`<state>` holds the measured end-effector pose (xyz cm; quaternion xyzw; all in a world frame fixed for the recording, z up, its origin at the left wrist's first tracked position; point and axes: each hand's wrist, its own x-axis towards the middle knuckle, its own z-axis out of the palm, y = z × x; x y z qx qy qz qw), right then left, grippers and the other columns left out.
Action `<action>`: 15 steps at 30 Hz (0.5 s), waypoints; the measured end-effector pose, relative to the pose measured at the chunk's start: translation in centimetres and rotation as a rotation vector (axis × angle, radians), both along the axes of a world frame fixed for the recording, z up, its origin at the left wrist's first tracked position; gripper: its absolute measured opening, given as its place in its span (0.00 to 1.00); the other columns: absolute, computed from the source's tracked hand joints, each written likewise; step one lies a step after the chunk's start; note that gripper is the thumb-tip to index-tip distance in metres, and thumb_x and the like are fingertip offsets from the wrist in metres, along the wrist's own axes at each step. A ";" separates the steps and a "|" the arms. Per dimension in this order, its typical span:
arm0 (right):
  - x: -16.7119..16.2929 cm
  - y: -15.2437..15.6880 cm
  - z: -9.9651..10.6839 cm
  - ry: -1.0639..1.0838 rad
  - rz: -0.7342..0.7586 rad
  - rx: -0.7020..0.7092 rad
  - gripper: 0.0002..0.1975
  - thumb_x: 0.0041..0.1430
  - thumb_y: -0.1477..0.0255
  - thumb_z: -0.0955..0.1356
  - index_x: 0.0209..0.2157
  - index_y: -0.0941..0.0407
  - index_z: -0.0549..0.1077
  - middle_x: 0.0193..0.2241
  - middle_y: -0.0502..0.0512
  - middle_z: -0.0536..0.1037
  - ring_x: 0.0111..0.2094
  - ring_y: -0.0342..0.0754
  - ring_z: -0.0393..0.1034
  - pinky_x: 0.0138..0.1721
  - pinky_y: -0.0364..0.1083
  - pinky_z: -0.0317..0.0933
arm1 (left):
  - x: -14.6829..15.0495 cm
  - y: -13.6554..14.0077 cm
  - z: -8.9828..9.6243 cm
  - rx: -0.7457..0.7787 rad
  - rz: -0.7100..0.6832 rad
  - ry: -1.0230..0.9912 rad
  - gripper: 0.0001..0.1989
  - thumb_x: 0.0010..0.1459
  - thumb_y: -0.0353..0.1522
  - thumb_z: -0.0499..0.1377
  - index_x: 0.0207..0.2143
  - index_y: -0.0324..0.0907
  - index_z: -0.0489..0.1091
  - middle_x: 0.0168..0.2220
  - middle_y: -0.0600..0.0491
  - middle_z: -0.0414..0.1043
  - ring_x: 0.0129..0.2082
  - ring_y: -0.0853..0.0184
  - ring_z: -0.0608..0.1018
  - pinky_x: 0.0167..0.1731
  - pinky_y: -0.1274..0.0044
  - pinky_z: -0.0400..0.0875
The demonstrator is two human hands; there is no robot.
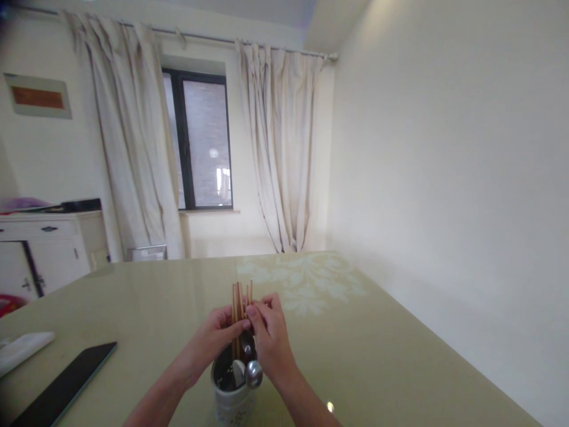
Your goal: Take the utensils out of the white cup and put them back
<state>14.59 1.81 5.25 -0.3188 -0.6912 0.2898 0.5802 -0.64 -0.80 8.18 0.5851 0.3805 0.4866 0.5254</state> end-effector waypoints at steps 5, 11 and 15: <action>0.8 0.2 -1.2 0.128 0.022 -0.171 0.27 0.62 0.45 0.71 0.50 0.51 0.83 0.44 0.55 0.69 0.37 0.49 0.68 0.38 0.48 0.69 | 0.0 -0.7 -0.2 -0.056 0.030 0.078 0.27 0.51 0.52 0.72 0.39 0.38 0.82 0.34 0.51 0.82 0.34 0.63 0.79 0.36 0.75 0.72; 1.2 0.2 -2.3 0.237 0.190 -0.375 0.31 0.62 0.41 0.69 0.48 0.54 0.83 0.40 0.58 0.81 0.41 0.55 0.74 0.40 0.50 0.66 | 0.3 -2.1 -0.2 -0.036 0.079 0.084 0.28 0.54 0.55 0.69 0.42 0.39 0.81 0.37 0.49 0.83 0.37 0.61 0.80 0.37 0.75 0.74; 0.5 -0.3 -3.3 0.347 0.297 -0.463 0.38 0.65 0.36 0.61 0.49 0.54 0.82 0.48 0.62 0.83 0.50 0.59 0.75 0.51 0.55 0.66 | 0.5 -2.5 -0.3 -0.002 0.106 0.038 0.25 0.56 0.54 0.68 0.39 0.41 0.81 0.35 0.51 0.83 0.37 0.61 0.82 0.37 0.75 0.76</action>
